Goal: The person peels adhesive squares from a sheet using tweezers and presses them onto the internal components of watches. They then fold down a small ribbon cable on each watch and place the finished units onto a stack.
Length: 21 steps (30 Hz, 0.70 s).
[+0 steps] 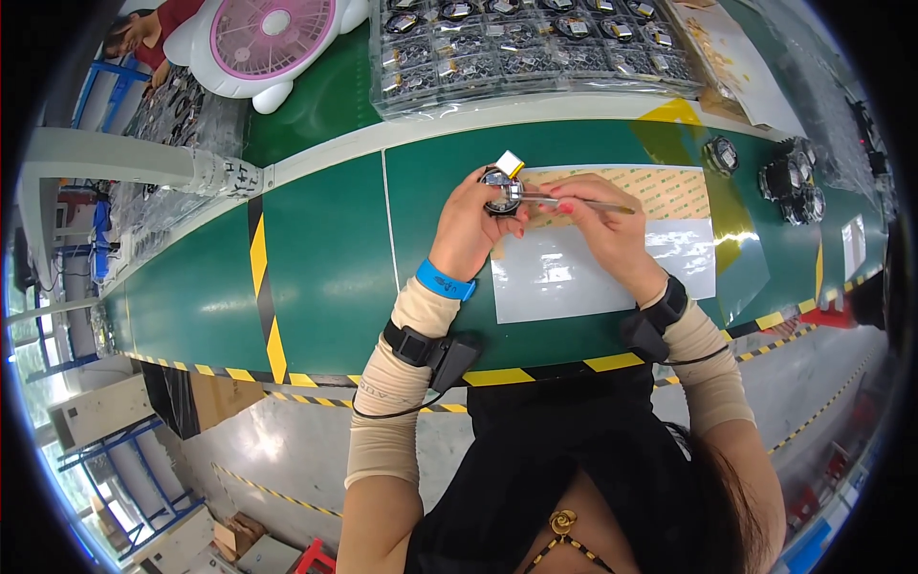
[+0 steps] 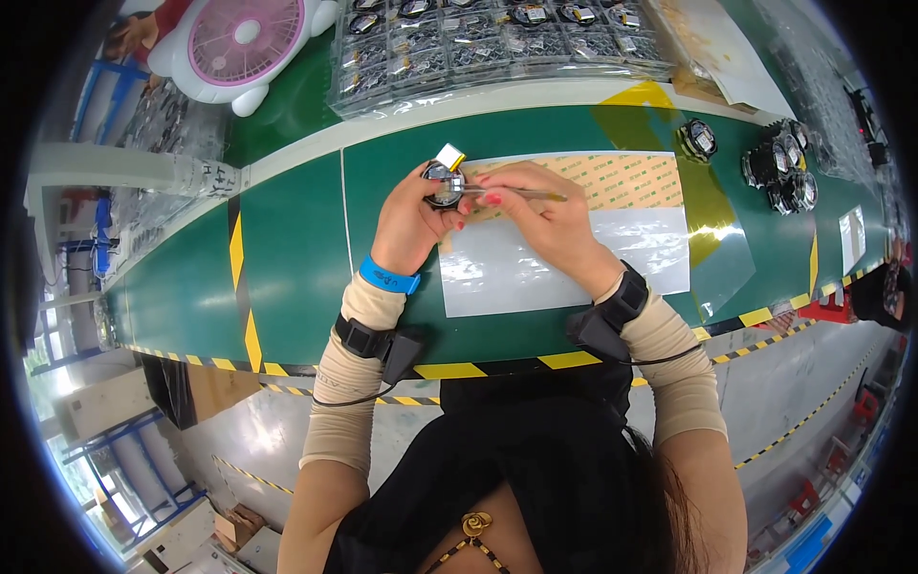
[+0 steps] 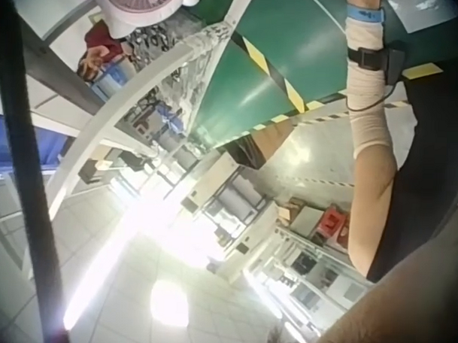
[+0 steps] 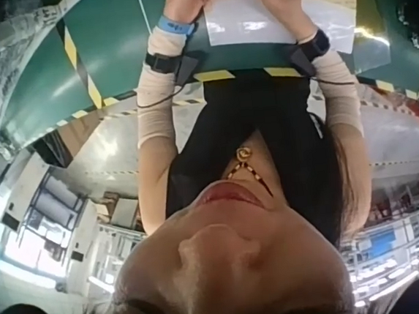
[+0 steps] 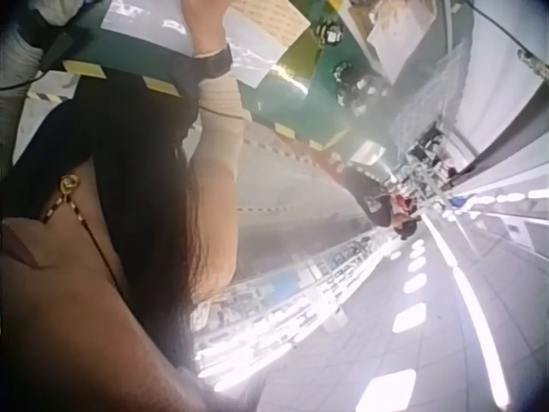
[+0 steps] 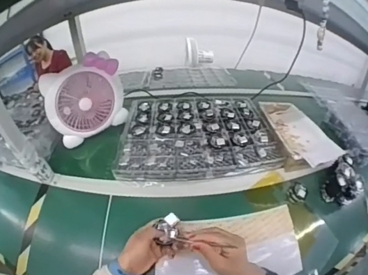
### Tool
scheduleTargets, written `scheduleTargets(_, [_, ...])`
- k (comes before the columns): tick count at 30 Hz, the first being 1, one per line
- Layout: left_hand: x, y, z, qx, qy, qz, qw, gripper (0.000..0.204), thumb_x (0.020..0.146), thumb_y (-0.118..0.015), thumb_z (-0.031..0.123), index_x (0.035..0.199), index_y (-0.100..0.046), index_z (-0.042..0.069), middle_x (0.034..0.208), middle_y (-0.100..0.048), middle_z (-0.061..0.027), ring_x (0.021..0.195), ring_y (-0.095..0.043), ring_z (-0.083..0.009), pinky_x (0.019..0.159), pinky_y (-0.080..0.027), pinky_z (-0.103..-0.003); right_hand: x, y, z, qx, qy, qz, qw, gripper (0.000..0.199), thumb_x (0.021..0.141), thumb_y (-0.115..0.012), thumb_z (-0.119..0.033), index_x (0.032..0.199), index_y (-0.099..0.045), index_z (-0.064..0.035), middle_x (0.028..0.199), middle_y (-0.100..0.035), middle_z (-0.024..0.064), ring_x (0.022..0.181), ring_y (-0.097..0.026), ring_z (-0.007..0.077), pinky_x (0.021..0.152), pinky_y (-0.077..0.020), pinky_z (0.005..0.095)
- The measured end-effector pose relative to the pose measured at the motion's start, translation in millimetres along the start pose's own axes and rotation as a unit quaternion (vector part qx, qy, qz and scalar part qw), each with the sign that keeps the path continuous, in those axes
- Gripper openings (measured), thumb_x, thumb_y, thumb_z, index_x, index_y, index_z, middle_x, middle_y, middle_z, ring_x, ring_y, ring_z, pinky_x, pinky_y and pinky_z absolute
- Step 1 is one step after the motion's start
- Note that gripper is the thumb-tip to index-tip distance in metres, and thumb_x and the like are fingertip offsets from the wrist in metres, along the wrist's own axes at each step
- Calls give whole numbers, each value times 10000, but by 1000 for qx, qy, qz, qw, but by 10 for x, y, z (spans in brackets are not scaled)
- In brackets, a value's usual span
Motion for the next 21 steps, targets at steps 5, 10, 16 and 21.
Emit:
scheduleTargets(5, [-52,-25,15,-11,-6,24,1000,343,900,-276,211,1101,-430,-20,867,-554,-135,615,-517,-186,507,-427,-280,7,-50,-39,-35,17,-39,998,131,818,-561,-12,932,-594,42,912,-619,134,819,-600,177,713,-488,275])
scheduleTargets(10, [-48,-15,1,2,8,-7,1000,327,913,-249,199,1093,-425,-10,888,-571,-169,623,-534,-184,507,-434,-274,-5,-4,188,175,-101,7,979,142,862,-491,-11,943,-580,63,940,-606,160,843,-618,222,735,-505,287])
scheduleTargets(16, [-13,-102,-31,-3,13,-54,998,352,924,-258,221,1139,-407,-13,946,-566,-177,658,-547,-213,523,-450,-290,-30,18,313,205,-225,9,953,180,876,-494,-68,981,-558,64,971,-595,159,844,-619,225,739,-514,294])
scheduleTargets(21, [-11,-106,-54,-6,15,-56,998,378,921,-251,201,1212,-354,-15,1060,-540,-202,818,-586,-295,646,-516,-356,121,634,400,313,-153,225,910,266,886,-498,-123,1040,-504,94,993,-583,163,857,-614,232,802,-497,320])
Point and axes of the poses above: each hand's wrist, its own x-axis towards the middle knuckle, its own y-axis out of the back of the hand, z = x × y, the point moved 9 cm from there along x, towards the middle knuckle
